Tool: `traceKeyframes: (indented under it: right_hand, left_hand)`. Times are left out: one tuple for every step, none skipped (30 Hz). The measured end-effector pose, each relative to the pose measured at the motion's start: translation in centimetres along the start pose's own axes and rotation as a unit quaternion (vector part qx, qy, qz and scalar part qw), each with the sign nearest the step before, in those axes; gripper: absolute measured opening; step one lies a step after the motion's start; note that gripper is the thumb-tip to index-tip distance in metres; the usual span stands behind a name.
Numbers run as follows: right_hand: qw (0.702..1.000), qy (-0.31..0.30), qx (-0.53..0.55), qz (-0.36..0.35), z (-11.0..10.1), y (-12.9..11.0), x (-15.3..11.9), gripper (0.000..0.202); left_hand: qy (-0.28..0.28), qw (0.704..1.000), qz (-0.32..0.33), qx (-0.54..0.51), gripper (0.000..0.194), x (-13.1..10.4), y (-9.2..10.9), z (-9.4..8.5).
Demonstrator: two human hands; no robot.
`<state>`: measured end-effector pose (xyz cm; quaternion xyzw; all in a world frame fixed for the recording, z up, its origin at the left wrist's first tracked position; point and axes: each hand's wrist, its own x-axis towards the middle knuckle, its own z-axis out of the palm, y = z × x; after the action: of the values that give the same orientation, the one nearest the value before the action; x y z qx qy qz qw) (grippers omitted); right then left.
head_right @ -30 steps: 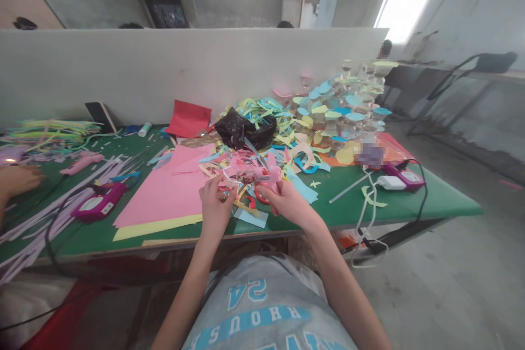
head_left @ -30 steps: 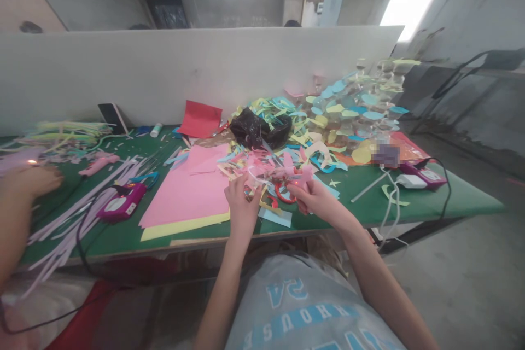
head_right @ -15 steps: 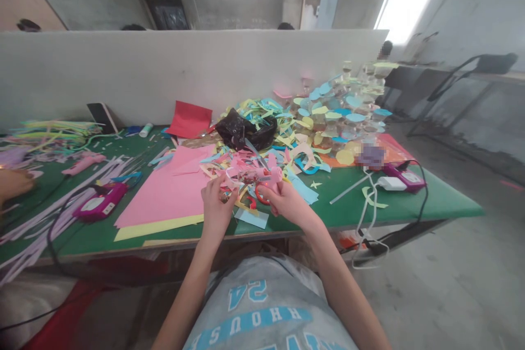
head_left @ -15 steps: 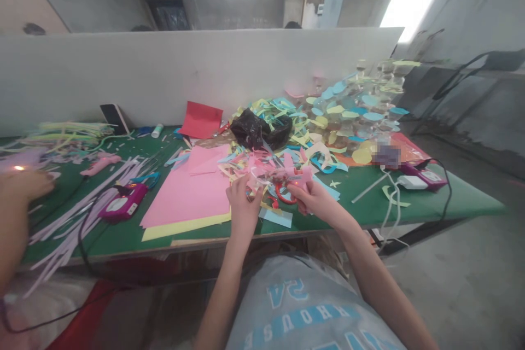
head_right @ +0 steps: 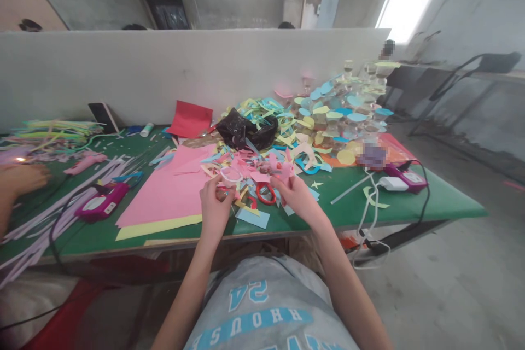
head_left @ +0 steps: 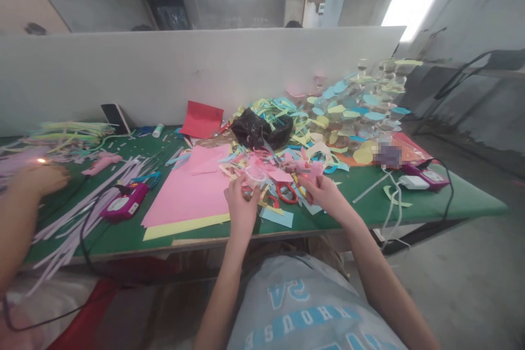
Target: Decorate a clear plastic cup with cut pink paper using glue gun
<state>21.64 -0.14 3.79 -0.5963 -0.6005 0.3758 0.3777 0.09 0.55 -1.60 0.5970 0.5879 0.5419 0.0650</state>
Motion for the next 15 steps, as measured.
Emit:
traceKeyframes:
  right_hand:
    - [0.999,0.029,-0.03,0.006,-0.5,0.3,0.2,0.046]
    - [0.997,0.058,-0.059,0.011,-1.1,0.5,0.3,0.046]
    - [0.992,0.087,-0.089,0.016,-1.7,0.9,0.4,0.046]
    - [0.986,0.114,-0.123,0.022,-2.2,1.2,0.6,0.045]
    - [0.977,0.14,-0.159,0.027,-2.7,1.6,0.7,0.044]
    - [0.966,0.16,-0.199,0.031,-3.0,2.1,0.7,0.043]
    - [0.953,0.175,-0.245,0.033,-3.2,2.6,0.8,0.042]
    - [0.937,0.183,-0.297,0.031,-3.3,3.2,0.9,0.04]
    - [0.921,0.183,-0.343,0.025,-3.3,3.7,1.0,0.037]
    - [0.909,0.177,-0.377,0.015,-3.2,4.2,1.0,0.034]
    - [0.898,0.171,-0.405,0.005,-3.0,4.6,1.0,0.032]
    - [0.887,0.166,-0.431,-0.002,-2.8,4.7,0.9,0.031]
    - [0.876,0.163,-0.453,-0.008,-2.7,4.6,0.8,0.033]
    - [0.867,0.164,-0.47,-0.015,-2.7,4.2,0.4,0.034]
    - [0.86,0.164,-0.483,-0.029,-2.8,3.4,-0.2,0.035]
  left_hand:
    - [0.005,1.0,-0.005,-0.006,0.03,0.0,0.0,-0.1]
    - [0.01,1.0,-0.008,-0.012,0.029,0.0,0.1,-0.1]
    - [0.014,1.0,-0.01,-0.018,0.027,0.0,0.1,-0.2]
    - [0.017,1.0,-0.012,-0.023,0.026,0.0,0.1,-0.2]
    - [0.019,0.999,-0.014,-0.028,0.024,0.1,0.2,-0.2]
    - [0.02,0.999,-0.017,-0.032,0.024,0.1,0.2,-0.3]
    - [0.021,0.999,-0.022,-0.037,0.024,0.2,0.1,-0.3]
    - [0.023,0.999,-0.027,-0.042,0.024,0.2,0.1,-0.3]
    - [0.025,0.998,-0.032,-0.045,0.025,0.3,0.1,-0.3]
    - [0.027,0.998,-0.036,-0.049,0.025,0.3,0.0,-0.2]
    - [0.028,0.998,-0.038,-0.051,0.025,0.3,0.0,-0.2]
    - [0.029,0.997,-0.039,-0.053,0.025,0.3,-0.1,-0.2]
    - [0.029,0.997,-0.039,-0.054,0.025,0.3,-0.1,-0.2]
    - [0.027,0.997,-0.04,-0.054,0.025,0.3,-0.2,-0.2]
    - [0.025,0.997,-0.041,-0.054,0.026,0.3,-0.2,-0.2]
